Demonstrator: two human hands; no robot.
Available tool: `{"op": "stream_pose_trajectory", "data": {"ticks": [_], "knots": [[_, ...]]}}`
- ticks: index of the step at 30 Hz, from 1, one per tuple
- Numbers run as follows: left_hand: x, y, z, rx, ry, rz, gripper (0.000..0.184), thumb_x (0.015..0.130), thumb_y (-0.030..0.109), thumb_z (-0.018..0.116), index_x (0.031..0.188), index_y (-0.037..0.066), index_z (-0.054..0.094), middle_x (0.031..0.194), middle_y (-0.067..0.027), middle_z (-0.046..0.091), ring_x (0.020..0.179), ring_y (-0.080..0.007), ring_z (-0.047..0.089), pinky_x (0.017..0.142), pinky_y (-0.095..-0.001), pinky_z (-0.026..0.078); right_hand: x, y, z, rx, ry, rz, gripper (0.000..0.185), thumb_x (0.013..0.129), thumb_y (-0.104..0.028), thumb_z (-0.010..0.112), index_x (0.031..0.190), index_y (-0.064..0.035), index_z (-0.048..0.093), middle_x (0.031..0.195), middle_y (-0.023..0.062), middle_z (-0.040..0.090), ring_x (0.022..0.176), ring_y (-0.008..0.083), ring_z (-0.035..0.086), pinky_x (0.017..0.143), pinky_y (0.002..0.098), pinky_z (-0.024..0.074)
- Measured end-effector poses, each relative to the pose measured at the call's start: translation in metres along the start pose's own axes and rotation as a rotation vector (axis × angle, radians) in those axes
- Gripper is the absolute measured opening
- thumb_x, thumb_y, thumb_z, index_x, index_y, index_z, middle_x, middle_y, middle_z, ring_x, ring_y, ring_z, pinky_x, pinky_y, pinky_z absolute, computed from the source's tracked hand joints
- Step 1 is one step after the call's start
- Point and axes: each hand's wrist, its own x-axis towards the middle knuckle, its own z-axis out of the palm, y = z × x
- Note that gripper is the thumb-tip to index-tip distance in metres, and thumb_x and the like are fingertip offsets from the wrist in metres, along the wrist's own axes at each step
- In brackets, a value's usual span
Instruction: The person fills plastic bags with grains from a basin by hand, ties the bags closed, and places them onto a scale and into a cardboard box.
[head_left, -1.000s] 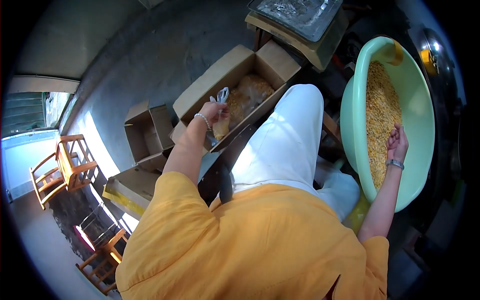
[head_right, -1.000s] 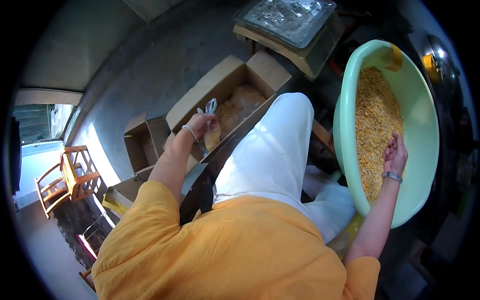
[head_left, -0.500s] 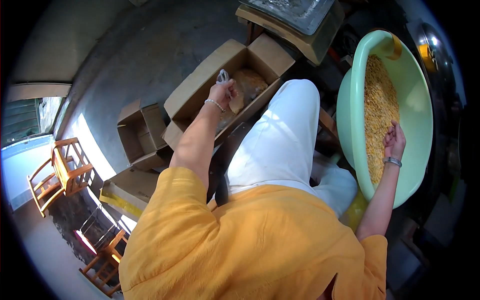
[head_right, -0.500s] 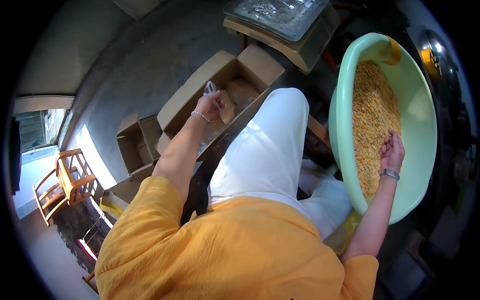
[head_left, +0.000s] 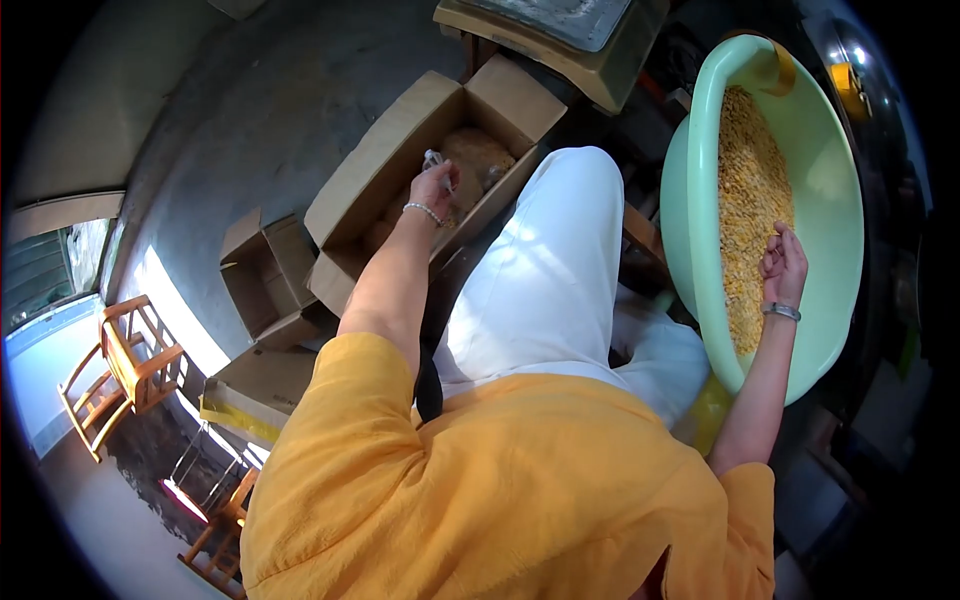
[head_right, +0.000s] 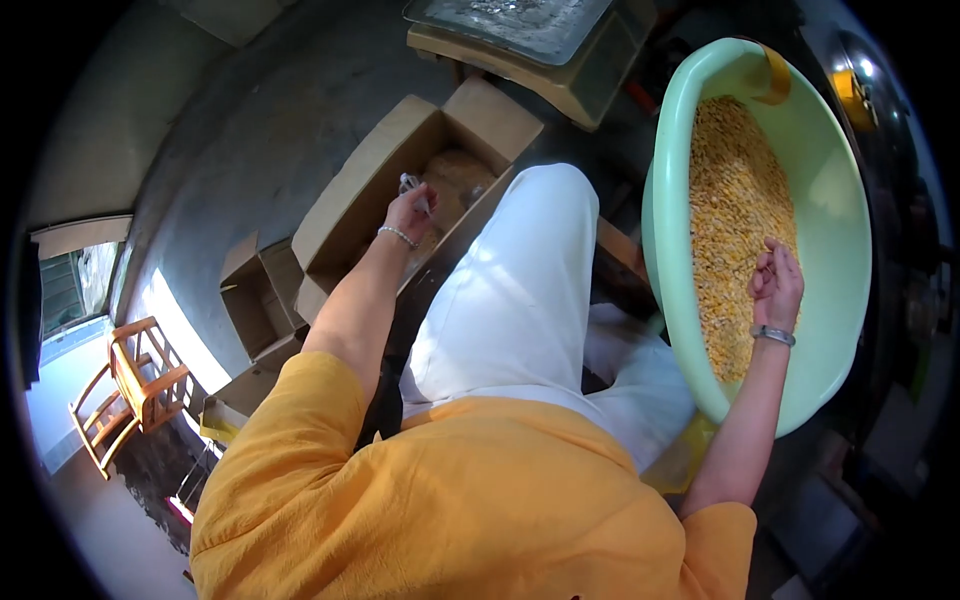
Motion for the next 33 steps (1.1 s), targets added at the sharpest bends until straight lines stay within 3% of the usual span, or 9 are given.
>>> {"op": "stream_pose_trajectory", "data": {"ticks": [4, 7, 16, 19, 22, 25, 28, 31, 33], "knots": [[-0.016, 0.0, -0.002, 0.322, 0.115, -0.05, 0.015, 0.08, 0.012, 0.063, 0.091, 0.003, 0.061, 0.076, -0.0057, 0.061, 0.067, -0.0153, 0.058, 0.056, -0.0268, 0.042, 0.001, 0.003, 0.0, 0.005, -0.01, -0.008, 0.021, 0.094, -0.02, 0.047, 0.103, -0.0031, 0.057, 0.07, 0.0009, 0.057, 0.044, 0.0062, 0.047, 0.035, 0.0193, 0.0336], [-0.011, -0.006, -0.017, 0.736, 0.021, 0.07, 0.021, 0.078, 0.006, 0.063, 0.098, 0.001, 0.063, 0.077, -0.0056, 0.06, 0.065, -0.0132, 0.056, 0.054, -0.0257, 0.04, 0.002, 0.004, 0.0, 0.007, -0.016, -0.004, 0.02, 0.094, -0.019, 0.047, 0.102, -0.003, 0.057, 0.07, 0.0011, 0.057, 0.043, 0.0059, 0.047, 0.035, 0.0192, 0.0347], [0.002, -0.029, -0.027, 0.668, -0.061, 0.135, 0.035, 0.063, -0.013, 0.063, 0.094, 0.003, 0.066, 0.084, -0.0037, 0.062, 0.081, -0.016, 0.059, 0.071, -0.0283, 0.048, -0.002, 0.005, 0.007, -0.063, -0.033, 0.035, 0.02, 0.094, -0.017, 0.047, 0.103, -0.0016, 0.057, 0.068, 0.0018, 0.055, 0.042, 0.006, 0.046, 0.035, 0.0184, 0.0344], [0.013, -0.036, -0.025, 0.859, -0.043, 0.245, 0.031, 0.065, -0.003, 0.066, 0.095, 0.003, 0.065, 0.082, -0.0092, 0.065, 0.079, -0.0222, 0.063, 0.074, -0.0319, 0.049, -0.001, 0.008, 0.006, -0.096, -0.031, 0.049, 0.02, 0.094, -0.016, 0.047, 0.102, -0.0016, 0.057, 0.068, 0.0019, 0.055, 0.042, 0.0063, 0.046, 0.035, 0.0184, 0.0343], [0.001, -0.03, -0.011, 1.387, 0.094, 0.432, 0.026, 0.069, 0.008, 0.067, 0.094, 0.004, 0.065, 0.082, -0.0181, 0.065, 0.081, -0.0318, 0.063, 0.076, -0.0381, 0.049, 0.0, 0.012, 0.004, -0.107, -0.029, 0.074, 0.019, 0.093, -0.016, 0.048, 0.102, -0.0021, 0.057, 0.068, 0.0019, 0.055, 0.042, 0.0065, 0.047, 0.035, 0.0184, 0.0343], [0.02, -0.037, -0.014, 1.552, 0.195, 0.531, 0.024, 0.07, 0.017, 0.065, 0.092, 0.005, 0.065, 0.083, -0.0235, 0.062, 0.084, -0.0379, 0.059, 0.076, -0.044, 0.048, 0.001, 0.014, 0.003, -0.113, -0.037, 0.098, 0.018, 0.093, -0.016, 0.048, 0.101, -0.0026, 0.058, 0.067, 0.0021, 0.055, 0.042, 0.0066, 0.046, 0.035, 0.0185, 0.0345], [0.033, -0.038, -0.017, 1.675, 0.066, 0.678, 0.019, 0.072, 0.015, 0.062, 0.087, 0.005, 0.065, 0.084, -0.0227, 0.062, 0.083, -0.0384, 0.059, 0.075, -0.0458, 0.048, 0.001, 0.016, 0.005, -0.128, -0.031, 0.11, 0.018, 0.093, -0.016, 0.048, 0.1, -0.0026, 0.058, 0.067, 0.0027, 0.055, 0.042, 0.0067, 0.046, 0.034, 0.0187, 0.0346], [0.033, -0.035, -0.013, 1.775, -0.031, 0.665, 0.022, 0.073, 0.015, 0.061, 0.092, 0.005, 0.064, 0.085, -0.0227, 0.062, 0.083, -0.0393, 0.059, 0.075, -0.0456, 0.048, 0.001, 0.016, 0.004, -0.138, -0.037, 0.115, 0.018, 0.093, -0.016, 0.048, 0.1, -0.0021, 0.058, 0.067, 0.0034, 0.055, 0.041, 0.0067, 0.045, 0.034, 0.0188, 0.0345], [0.037, -0.034, -0.012, 1.786, -0.074, 0.643, 0.032, 0.073, 0.015, 0.061, 0.104, 0.007, 0.058, 0.087, -0.0236, 0.062, 0.084, -0.04, 0.059, 0.075, -0.0456, 0.048, 0.0, 0.015, 0.006, -0.144, -0.046, 0.123, 0.018, 0.093, -0.016, 0.049, 0.1, -0.0017, 0.058, 0.067, 0.0037, 0.055, 0.041, 0.0067, 0.045, 0.033, 0.0189, 0.0345]]}}
